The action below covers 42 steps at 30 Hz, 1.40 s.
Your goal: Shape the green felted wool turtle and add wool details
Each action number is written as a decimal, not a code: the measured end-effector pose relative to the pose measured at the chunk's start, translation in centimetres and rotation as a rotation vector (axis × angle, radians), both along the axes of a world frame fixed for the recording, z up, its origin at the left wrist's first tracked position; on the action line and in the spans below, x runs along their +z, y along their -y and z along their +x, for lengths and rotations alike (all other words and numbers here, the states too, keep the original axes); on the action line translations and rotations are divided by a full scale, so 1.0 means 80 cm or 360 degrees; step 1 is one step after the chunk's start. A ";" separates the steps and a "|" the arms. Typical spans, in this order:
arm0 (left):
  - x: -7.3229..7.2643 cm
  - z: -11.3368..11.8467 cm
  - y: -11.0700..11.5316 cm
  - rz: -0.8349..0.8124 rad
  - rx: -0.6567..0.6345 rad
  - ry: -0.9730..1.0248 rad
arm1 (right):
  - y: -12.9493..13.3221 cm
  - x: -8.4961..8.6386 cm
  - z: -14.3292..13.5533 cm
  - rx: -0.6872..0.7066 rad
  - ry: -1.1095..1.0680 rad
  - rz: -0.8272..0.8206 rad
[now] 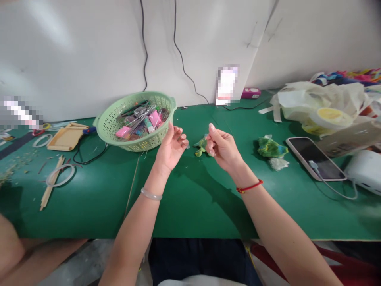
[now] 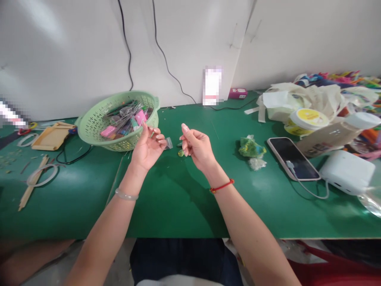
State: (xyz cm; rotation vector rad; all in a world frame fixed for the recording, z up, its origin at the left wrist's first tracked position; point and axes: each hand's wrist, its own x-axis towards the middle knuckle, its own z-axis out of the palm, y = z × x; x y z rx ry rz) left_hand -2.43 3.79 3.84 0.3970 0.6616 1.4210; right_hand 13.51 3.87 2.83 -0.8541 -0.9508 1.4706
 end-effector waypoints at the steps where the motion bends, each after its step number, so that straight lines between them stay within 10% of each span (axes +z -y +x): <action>1: -0.001 0.000 -0.001 0.0003 0.0009 -0.0030 | -0.001 -0.001 0.001 0.0000 0.0011 0.0011; 19: -0.042 0.010 0.004 0.0331 -0.0338 -0.2023 | -0.037 -0.023 0.048 -0.0400 0.0551 0.0189; 32: -0.059 0.018 -0.001 0.0200 -0.0489 -0.1693 | -0.011 0.004 0.052 -0.0315 0.0640 0.0329; 42: -0.061 0.020 -0.002 0.0056 -0.0507 -0.1408 | 0.000 -0.052 0.064 0.0099 0.0760 0.0257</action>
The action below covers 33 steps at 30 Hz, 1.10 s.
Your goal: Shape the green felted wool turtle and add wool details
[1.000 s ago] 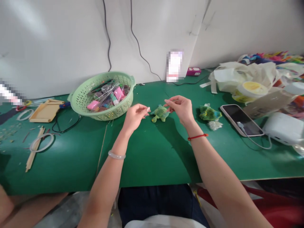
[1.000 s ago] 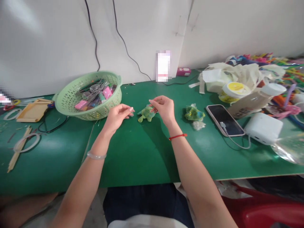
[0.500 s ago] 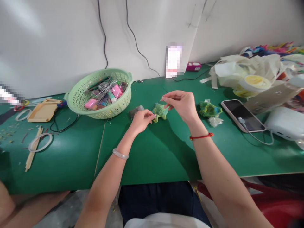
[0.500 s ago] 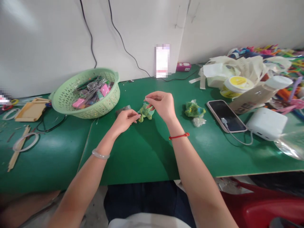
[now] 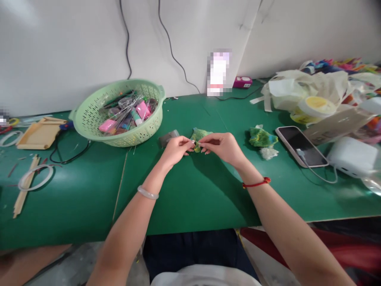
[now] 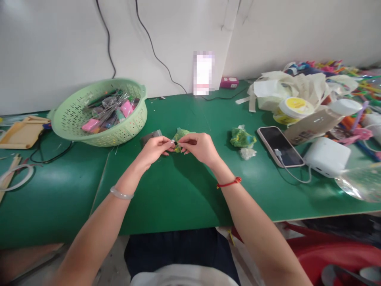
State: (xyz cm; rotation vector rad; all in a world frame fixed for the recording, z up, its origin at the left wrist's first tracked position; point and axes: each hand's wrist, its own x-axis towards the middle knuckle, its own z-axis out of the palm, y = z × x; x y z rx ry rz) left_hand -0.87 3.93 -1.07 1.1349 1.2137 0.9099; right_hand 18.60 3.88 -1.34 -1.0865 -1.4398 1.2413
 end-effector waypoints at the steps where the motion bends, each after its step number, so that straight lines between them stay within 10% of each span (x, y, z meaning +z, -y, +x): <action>1: -0.001 0.000 0.000 -0.0017 0.0005 0.0050 | 0.000 -0.001 0.001 -0.0002 -0.0001 0.0004; 33: 0.017 0.015 0.006 -0.0351 0.0108 0.0262 | -0.016 -0.024 0.002 0.0098 0.0442 0.0461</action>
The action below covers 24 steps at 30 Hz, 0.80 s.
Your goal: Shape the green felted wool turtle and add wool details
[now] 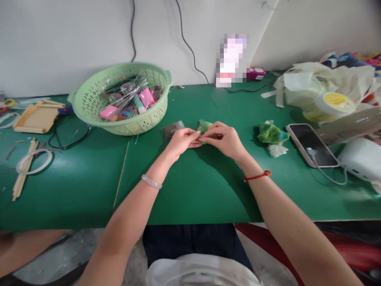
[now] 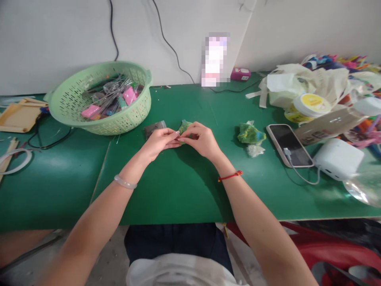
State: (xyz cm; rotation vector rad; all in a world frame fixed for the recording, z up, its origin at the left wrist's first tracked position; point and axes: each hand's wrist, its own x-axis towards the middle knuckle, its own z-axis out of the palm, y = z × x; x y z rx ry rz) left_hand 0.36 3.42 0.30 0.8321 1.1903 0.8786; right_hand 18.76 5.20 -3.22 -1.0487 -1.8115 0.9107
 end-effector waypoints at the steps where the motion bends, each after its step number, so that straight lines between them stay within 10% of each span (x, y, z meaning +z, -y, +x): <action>1: 0.000 0.000 0.000 -0.0001 0.0004 -0.0001 | 0.000 0.001 0.000 -0.0006 -0.0006 -0.0018; 24: -0.003 -0.001 -0.001 -0.0027 0.0017 0.0016 | 0.003 0.004 -0.002 -0.0170 0.0051 0.0072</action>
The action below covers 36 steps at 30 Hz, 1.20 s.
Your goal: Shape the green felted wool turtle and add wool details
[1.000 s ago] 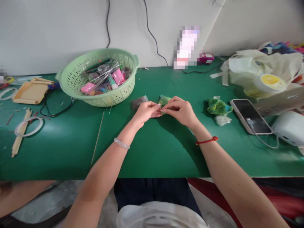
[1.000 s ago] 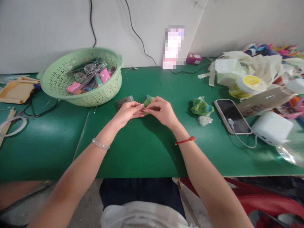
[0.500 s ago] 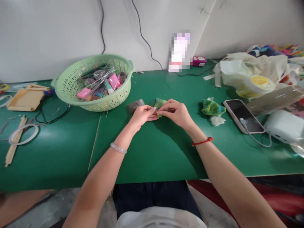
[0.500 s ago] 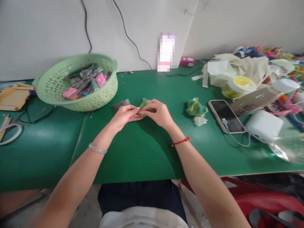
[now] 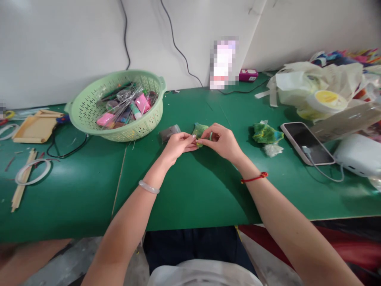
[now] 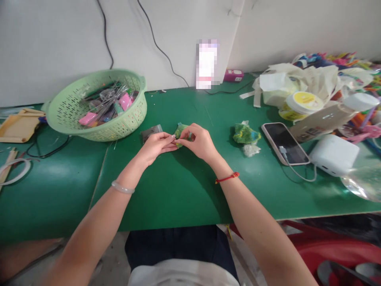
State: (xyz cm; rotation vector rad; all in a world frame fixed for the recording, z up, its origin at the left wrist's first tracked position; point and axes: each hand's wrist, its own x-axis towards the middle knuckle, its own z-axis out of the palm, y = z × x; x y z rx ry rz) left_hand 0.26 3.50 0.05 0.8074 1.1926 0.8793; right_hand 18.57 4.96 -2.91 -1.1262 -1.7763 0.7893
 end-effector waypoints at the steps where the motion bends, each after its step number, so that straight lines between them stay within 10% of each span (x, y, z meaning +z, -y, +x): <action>1: 0.000 0.000 0.000 -0.0003 0.0005 -0.0002 | 0.000 0.000 0.000 0.0002 0.0010 0.0001; 36: 0.004 0.002 0.002 0.0011 -0.0017 -0.0039 | 0.005 0.006 0.002 0.0020 0.0149 0.0088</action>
